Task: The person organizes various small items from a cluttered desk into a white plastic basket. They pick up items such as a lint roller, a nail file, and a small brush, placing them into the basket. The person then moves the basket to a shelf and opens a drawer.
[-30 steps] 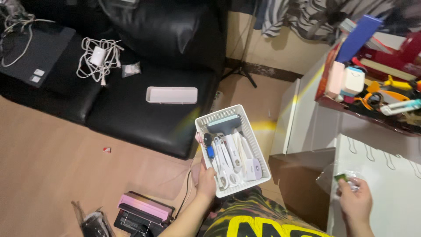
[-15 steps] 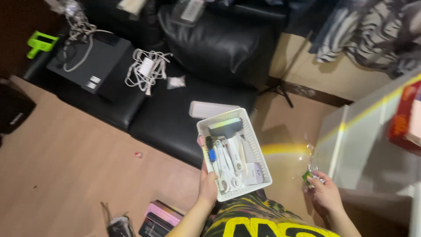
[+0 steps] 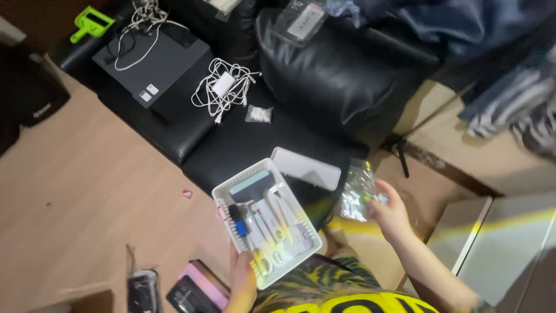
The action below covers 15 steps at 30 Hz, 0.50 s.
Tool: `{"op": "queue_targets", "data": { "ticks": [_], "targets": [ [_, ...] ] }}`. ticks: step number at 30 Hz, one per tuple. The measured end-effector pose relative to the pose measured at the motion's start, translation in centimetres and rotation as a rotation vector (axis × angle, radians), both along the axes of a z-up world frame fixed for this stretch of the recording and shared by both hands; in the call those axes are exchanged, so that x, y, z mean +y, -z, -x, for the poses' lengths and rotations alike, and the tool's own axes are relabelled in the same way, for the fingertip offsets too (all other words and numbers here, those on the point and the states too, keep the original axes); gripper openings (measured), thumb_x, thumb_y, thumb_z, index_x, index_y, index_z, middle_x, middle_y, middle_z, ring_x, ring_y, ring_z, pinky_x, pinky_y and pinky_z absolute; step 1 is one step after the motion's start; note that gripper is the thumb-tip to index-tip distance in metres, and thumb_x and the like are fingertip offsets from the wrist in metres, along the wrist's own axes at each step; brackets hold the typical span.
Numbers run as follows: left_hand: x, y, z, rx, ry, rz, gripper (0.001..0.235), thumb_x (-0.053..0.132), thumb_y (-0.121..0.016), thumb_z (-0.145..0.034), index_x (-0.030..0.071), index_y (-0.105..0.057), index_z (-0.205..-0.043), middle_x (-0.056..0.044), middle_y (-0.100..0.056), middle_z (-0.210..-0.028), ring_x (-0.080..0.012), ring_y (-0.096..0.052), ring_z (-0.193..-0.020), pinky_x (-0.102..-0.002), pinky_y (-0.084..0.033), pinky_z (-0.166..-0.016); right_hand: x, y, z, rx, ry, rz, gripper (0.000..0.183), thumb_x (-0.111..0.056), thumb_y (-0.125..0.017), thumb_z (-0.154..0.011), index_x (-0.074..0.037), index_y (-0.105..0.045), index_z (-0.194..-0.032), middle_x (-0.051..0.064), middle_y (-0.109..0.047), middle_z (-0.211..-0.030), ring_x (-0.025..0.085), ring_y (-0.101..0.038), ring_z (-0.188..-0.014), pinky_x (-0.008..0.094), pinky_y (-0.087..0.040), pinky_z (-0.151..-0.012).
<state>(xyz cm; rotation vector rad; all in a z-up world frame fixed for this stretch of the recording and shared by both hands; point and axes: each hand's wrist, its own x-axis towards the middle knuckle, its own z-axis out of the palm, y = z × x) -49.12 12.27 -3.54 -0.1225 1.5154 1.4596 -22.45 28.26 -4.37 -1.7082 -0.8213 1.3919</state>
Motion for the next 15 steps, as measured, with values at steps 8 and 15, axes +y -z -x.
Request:
{"op": "queue_targets", "data": {
  "ticks": [8,15],
  "targets": [
    [9.8,-9.4,-5.8,-0.003,-0.064,0.378,0.066,0.010,-0.041,-0.068,0.021,-0.052,-0.132,-0.007,-0.059,-0.124,-0.0236,-0.056,-0.114,-0.033,-0.042,-0.091,23.9,1.8,0.9,-0.266,-0.409,-0.296,0.030,-0.005,-0.057,-0.082,-0.015,-0.063,-0.109,0.002,-0.057,-0.081,0.009,-0.047,-0.053,0.023,-0.047,-0.050],
    [10.9,3.2,-12.0,-0.003,-0.758,-0.042,0.054,0.000,-0.038,-0.067,-0.007,-0.053,-0.119,-0.032,-0.059,-0.094,-0.0410,-0.057,-0.083,-0.043,-0.044,-0.069,43.6,5.4,1.4,-0.587,-0.608,-0.614,0.027,-0.002,-0.064,-0.077,-0.014,-0.065,-0.101,0.006,-0.061,-0.083,0.016,-0.054,-0.061,0.028,-0.044,-0.055]
  ]
}}
